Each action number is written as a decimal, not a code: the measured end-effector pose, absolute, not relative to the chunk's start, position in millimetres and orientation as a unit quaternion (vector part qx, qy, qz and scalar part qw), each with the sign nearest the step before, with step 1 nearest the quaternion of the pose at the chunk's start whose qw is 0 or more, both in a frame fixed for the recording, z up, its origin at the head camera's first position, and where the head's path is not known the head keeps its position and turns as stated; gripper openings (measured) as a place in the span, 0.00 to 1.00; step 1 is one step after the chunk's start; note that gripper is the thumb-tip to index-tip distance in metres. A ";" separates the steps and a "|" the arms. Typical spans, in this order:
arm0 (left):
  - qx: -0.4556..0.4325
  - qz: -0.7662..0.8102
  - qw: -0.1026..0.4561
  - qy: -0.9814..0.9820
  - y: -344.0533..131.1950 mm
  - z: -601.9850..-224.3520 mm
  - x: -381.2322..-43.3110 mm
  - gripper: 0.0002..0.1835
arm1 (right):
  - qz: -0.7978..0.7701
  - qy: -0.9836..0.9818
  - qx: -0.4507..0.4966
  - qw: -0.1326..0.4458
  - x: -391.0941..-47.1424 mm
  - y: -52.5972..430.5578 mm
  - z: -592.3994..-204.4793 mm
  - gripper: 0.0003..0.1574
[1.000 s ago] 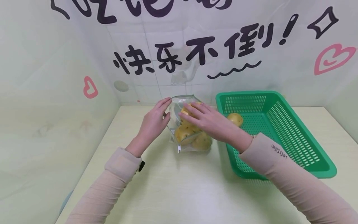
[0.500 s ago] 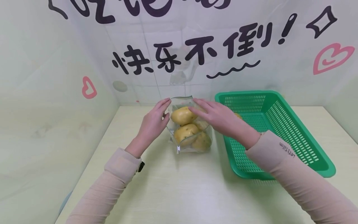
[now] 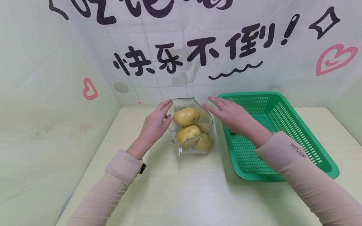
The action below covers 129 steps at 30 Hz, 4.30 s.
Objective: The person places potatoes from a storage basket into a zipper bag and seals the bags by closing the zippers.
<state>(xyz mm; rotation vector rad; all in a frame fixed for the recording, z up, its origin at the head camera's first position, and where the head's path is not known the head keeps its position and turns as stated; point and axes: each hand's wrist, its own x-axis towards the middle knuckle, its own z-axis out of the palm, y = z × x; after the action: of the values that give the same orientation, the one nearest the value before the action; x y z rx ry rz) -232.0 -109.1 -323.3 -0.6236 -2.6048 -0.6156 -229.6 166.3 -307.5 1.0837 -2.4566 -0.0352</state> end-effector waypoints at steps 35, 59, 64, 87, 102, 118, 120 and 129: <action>-0.230 -0.219 0.217 -0.923 -108.0 -319.7 -231.4 0.24 | -0.024 -0.953 0.294 0.073 -252.8 214.5 -340.2 0.39; -0.223 -0.215 0.208 -0.928 -108.6 -320.6 -230.4 0.24 | -0.056 -0.958 0.276 0.046 -255.5 223.3 -374.0 0.35; -0.223 -0.210 0.211 -0.928 -108.9 -320.9 -229.7 0.24 | -0.073 -0.954 0.288 0.050 -257.6 225.1 -377.3 0.37; -0.228 -0.203 0.219 -0.927 -109.7 -322.5 -231.7 0.24 | -0.050 -0.953 0.300 0.015 -262.5 227.2 -386.6 0.31; -0.226 -0.205 0.219 -0.927 -109.6 -323.7 -230.6 0.24 | -0.037 -0.956 0.291 0.002 -260.9 226.8 -386.4 0.30; -0.225 -0.203 0.219 -0.928 -110.4 -324.2 -231.6 0.24 | 0.002 -0.961 0.269 0.057 -259.0 232.7 -373.5 0.32; -0.226 -0.202 0.219 -0.928 -110.1 -324.1 -231.6 0.24 | 0.011 -0.961 0.264 0.079 -259.4 233.9 -371.6 0.32; -0.223 -0.200 0.212 -0.930 -109.6 -323.1 -231.4 0.24 | 0.038 -0.958 0.236 0.155 -261.9 235.9 -356.1 0.39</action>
<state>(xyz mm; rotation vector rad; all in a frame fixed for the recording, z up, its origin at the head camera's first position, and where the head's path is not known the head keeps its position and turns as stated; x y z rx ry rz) -231.4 -109.6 -323.1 -0.6193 -2.5840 -0.5557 -261.9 235.9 -356.1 0.6763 -2.7454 0.1083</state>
